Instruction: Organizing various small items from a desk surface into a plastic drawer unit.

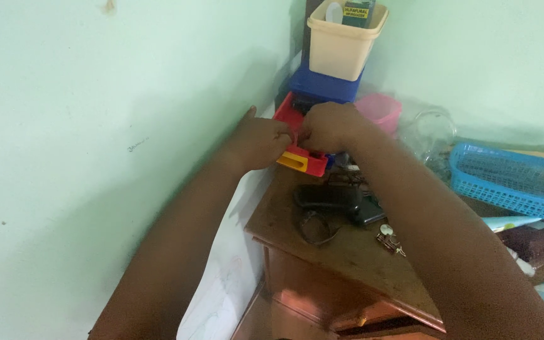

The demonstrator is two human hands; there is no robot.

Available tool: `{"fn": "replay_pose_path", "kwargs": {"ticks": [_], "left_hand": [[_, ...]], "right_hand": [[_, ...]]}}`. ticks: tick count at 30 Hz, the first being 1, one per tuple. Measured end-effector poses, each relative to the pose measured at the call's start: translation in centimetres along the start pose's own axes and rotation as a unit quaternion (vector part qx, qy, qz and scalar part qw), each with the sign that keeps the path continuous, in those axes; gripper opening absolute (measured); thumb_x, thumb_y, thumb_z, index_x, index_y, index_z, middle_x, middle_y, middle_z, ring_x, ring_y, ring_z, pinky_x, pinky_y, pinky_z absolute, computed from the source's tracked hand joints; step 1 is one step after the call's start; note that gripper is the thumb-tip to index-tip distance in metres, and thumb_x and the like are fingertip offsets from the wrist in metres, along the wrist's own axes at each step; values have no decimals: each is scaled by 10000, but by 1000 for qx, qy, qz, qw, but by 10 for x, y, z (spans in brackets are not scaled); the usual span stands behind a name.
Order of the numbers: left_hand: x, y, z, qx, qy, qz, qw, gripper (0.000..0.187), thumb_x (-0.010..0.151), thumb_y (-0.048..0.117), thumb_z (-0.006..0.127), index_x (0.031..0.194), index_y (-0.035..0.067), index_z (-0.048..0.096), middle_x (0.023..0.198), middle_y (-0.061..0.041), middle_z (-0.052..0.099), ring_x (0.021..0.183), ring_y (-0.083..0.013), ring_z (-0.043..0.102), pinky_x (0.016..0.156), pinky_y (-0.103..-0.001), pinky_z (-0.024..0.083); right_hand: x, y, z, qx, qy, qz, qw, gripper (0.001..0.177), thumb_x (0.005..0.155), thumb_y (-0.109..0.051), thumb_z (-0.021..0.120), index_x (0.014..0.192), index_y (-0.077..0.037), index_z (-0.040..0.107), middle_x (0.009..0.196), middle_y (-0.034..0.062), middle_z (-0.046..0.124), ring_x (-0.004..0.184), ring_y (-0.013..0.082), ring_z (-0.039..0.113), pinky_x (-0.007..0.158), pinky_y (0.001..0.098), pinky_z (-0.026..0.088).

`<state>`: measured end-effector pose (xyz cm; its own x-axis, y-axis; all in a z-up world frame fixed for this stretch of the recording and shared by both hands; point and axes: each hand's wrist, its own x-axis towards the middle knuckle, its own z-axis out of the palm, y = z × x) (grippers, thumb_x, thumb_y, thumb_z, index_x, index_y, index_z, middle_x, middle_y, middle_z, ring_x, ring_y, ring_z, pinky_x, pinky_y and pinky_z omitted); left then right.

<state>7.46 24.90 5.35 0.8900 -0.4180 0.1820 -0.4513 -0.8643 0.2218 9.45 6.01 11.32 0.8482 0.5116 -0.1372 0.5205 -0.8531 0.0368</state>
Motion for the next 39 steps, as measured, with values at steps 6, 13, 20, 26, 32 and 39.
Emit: {"fn": "replay_pose_path", "kwargs": {"ticks": [6,13,20,26,32,39], "left_hand": [[-8,9,-10,-26,27,6,999,352,959,252,434,1029,195,775,1034,-64,753,1074,-326,658,1223,-642,162],[-11,41,-26,103,41,-51,993,274,978,295,555,1004,115,759,1079,-156,718,1126,-369,638,1175,-622,301],[0,48,2,61,227,49,971,297,924,292,631,1131,108,738,1249,-138,686,1289,-372,555,1114,-671,306],[14,75,22,26,227,86,970,427,951,335,646,1284,71,682,1398,-201,613,1369,-417,484,1148,-683,243],[19,124,38,25,208,133,969,448,955,336,650,1309,62,655,1436,-198,588,1411,-414,456,1184,-653,239],[20,187,66,9,147,169,975,519,918,331,682,1364,74,622,1398,-178,589,1380,-396,452,1136,-658,262]], "right_hand": [[-4,11,11,28,27,-16,999,234,883,-377,660,1020,-284,825,1078,102,754,1037,368,699,875,517,551],[-24,24,29,89,195,-58,975,343,950,-419,645,1071,-128,782,1158,129,729,1087,381,661,919,519,522],[-50,41,54,83,386,-110,912,398,947,-347,652,1240,-87,720,1371,201,641,1295,388,573,1047,514,466],[-96,49,69,43,332,-12,942,582,970,-383,637,1478,-124,521,1572,215,428,1466,432,354,1150,617,288],[-131,79,101,30,290,50,955,643,933,-394,639,1500,-149,460,1598,211,372,1484,424,311,1153,630,254],[-188,116,129,37,264,106,958,593,986,-410,614,1507,-166,470,1627,190,348,1515,422,261,1167,639,233]]}}
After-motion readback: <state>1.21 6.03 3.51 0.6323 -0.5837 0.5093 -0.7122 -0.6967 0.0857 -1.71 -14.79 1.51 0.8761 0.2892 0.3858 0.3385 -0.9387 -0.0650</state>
